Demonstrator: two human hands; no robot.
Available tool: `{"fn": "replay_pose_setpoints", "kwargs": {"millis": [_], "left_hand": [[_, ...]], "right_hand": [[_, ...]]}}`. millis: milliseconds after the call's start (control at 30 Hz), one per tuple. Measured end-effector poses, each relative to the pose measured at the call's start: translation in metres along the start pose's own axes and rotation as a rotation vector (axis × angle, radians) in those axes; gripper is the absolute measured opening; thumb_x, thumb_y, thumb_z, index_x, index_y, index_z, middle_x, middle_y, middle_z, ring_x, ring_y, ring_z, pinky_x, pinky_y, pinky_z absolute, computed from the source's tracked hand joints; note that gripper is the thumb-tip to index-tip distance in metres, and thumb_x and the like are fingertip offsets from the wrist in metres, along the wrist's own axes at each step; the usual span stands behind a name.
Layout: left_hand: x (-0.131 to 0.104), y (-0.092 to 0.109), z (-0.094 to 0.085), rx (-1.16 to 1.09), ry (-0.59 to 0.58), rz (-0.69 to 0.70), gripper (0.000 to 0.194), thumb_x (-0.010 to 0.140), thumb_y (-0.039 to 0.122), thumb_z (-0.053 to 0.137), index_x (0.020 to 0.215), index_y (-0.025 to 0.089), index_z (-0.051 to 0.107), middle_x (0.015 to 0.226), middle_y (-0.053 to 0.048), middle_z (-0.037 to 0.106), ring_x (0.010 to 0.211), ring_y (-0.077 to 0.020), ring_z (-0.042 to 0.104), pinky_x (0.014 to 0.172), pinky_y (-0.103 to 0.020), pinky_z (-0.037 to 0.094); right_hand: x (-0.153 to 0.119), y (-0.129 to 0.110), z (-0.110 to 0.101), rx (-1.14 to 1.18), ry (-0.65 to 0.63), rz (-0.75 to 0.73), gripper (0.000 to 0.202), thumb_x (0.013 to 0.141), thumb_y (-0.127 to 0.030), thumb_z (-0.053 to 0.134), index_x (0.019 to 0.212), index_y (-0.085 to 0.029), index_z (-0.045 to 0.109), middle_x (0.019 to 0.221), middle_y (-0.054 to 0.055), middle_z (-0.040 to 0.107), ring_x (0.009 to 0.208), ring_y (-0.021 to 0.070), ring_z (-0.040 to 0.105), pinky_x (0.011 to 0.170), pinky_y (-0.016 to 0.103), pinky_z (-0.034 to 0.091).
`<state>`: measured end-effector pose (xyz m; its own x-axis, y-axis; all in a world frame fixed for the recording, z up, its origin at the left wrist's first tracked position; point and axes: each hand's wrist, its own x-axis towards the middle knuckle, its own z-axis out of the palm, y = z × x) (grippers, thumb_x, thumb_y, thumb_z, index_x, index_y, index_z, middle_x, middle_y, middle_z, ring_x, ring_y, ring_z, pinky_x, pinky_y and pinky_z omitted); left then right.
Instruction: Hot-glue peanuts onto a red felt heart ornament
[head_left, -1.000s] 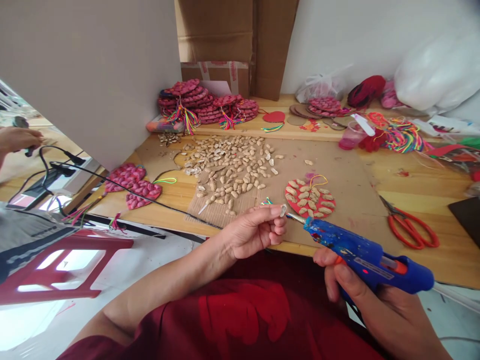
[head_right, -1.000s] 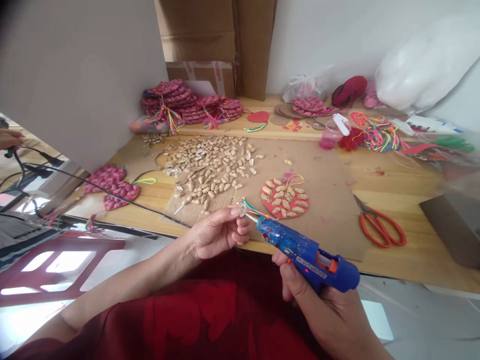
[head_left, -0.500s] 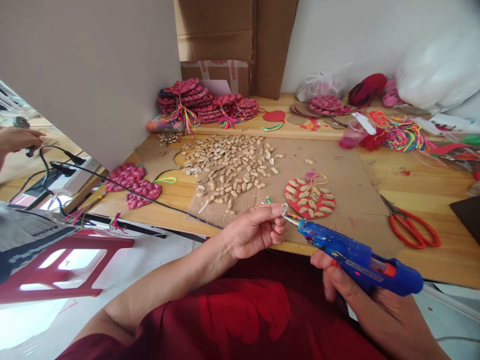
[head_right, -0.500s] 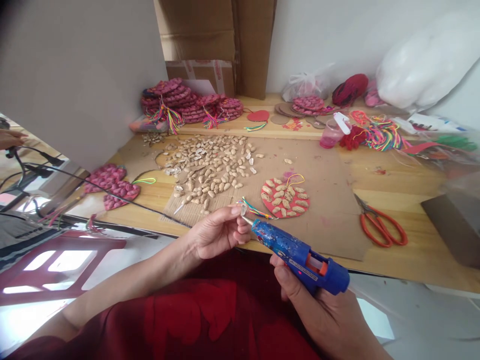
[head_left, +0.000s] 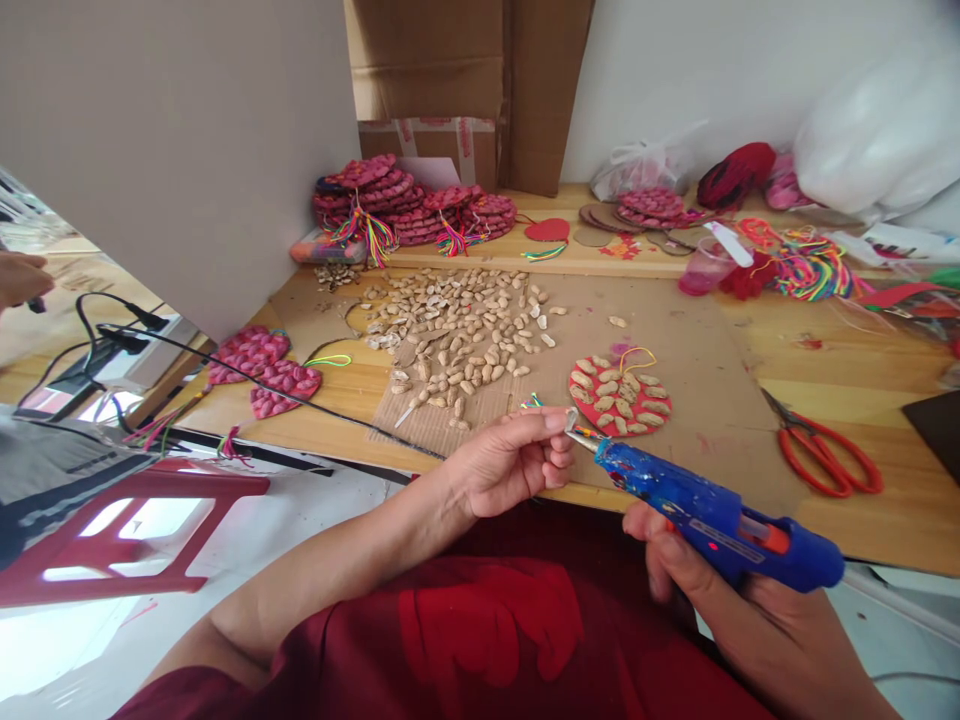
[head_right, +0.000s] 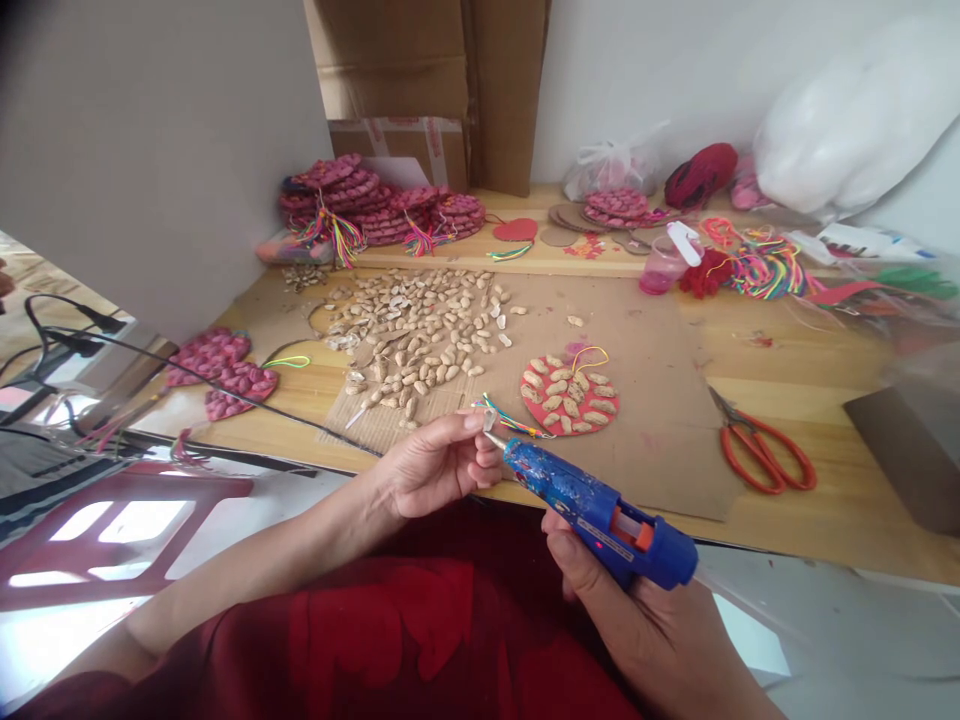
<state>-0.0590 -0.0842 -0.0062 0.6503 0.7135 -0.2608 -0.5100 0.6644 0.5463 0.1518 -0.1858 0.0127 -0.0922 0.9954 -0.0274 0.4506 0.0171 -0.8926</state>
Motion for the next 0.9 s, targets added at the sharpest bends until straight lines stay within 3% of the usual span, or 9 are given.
{"fn": "replay_pose_setpoints", "kwargs": {"millis": [467, 900], "left_hand": [[0.0011, -0.0005, -0.0012, -0.054, 0.018, 0.0, 0.03, 0.071, 0.028, 0.083, 0.074, 0.011, 0.059, 0.065, 0.001, 0.052, 0.058, -0.0054, 0.047, 0.053, -0.016, 0.035], [0.0028, -0.0011, -0.0018, -0.065, 0.013, 0.0, 0.028, 0.073, 0.029, 0.082, 0.074, 0.011, 0.06, 0.065, 0.002, 0.051, 0.057, -0.0053, 0.047, 0.053, -0.016, 0.036]], "right_hand": [[0.0004, -0.004, 0.0018, 0.007, 0.004, -0.005, 0.035, 0.102, -0.054, 0.055, 0.086, -0.024, 0.066, 0.074, -0.002, 0.06, 0.064, 0.0147, 0.055, 0.067, 0.025, 0.046], [0.0014, -0.0011, -0.0014, -0.008, -0.009, -0.017, 0.037, 0.103, -0.052, 0.053, 0.082, -0.024, 0.064, 0.078, -0.002, 0.061, 0.073, 0.0154, 0.058, 0.072, 0.025, 0.043]]}}
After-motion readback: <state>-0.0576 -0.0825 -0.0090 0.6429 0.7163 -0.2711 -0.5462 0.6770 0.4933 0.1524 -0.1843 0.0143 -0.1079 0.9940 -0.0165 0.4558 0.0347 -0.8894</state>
